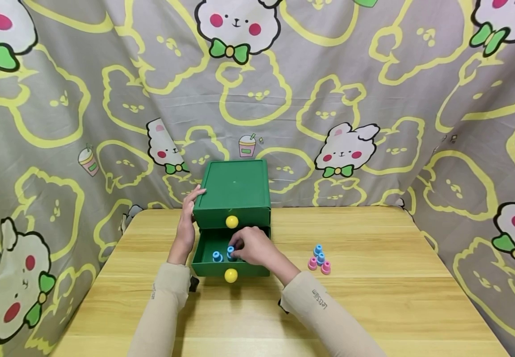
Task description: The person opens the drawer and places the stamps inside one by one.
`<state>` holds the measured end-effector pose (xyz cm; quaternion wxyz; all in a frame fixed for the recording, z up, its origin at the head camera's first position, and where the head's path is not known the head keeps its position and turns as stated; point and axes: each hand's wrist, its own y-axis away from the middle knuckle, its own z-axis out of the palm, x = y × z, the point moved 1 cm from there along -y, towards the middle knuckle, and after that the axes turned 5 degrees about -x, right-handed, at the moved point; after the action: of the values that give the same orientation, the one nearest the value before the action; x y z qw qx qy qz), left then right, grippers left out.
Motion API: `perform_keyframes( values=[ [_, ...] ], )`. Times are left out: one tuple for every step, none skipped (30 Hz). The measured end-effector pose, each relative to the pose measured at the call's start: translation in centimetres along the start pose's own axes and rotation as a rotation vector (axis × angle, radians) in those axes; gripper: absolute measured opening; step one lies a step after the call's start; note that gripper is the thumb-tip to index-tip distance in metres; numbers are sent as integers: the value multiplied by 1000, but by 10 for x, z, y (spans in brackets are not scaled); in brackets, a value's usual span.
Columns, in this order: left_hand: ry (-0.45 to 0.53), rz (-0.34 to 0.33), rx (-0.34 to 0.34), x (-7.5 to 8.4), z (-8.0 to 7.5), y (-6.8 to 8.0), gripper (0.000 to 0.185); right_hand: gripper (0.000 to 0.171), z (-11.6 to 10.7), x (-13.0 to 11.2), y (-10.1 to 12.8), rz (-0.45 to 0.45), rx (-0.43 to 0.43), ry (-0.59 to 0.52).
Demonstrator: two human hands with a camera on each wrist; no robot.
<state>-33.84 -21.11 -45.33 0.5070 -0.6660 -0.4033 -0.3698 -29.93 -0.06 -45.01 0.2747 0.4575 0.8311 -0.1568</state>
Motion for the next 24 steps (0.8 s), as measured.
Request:
perform_keyframes(
  values=[
    [-1,1,0,0,0,0,52,12,0,0,0,-1,1,2],
    [-1,2,0,0,0,0,52,12,0,0,0,-2,2,4],
    [-2,2,0,0,0,0,51,12,0,0,0,-3,4,5],
    [-4,0,0,0,0,0,51,12,0,0,1,-6,4,5],
    [-5,-1,0,1,0,0,51,12,0,0,1,-7,6,5],
    [-6,-2,0,1,0,0,51,12,0,0,1,-8,6,6],
    [-7,-3,0,1,0,1,52,12,0,0,1,-10,8,8],
    [-7,-4,0,1,0,1,52,12,0,0,1,-11,8,10],
    [-8,0,3,-3,-1,-1,52,13,0,0,1,-14,9,11],
    [-8,2,7,-8,-1,-2,52,14,0,1,1,-15,11,10],
    [-7,4,9,-10,-1,-2,52,14,0,1,1,-17,12,9],
    [-7,6,10,-11,-1,-2,52,14,0,2,1,-17,13,8],
    [-6,8,10,-11,-1,-2,52,14,0,2,1,-18,14,4],
    [-5,9,11,-11,-1,-2,52,15,0,2,1,-19,15,-1],
    [-4,8,11,-11,-1,-2,52,15,0,3,2,-19,18,-7],
    [-2,4,8,-6,0,-1,52,15,0,2,2,-19,20,-13],
    [-2,0,6,-2,0,0,52,15,0,2,3,-19,24,-18],
    [-3,-3,5,0,1,1,52,15,-1,2,3,-20,27,-24],
    [-5,-6,4,1,0,1,52,16,-2,2,4,-25,31,-31],
    [-6,-9,5,-2,0,-1,52,16,-2,2,5,-30,36,-38],
    [-6,-10,5,-5,-1,-2,51,16,-3,2,6,-38,40,-48],
    [-9,-10,6,-10,-2,-3,52,17,-4,3,7,-47,43,-55],
    [-8,-9,9,-14,-3,-5,52,17,-5,3,8,-57,46,-65],
    [-10,-7,10,-18,-3,-6,52,17,-5,3,9,-68,47,-75]
  ],
)
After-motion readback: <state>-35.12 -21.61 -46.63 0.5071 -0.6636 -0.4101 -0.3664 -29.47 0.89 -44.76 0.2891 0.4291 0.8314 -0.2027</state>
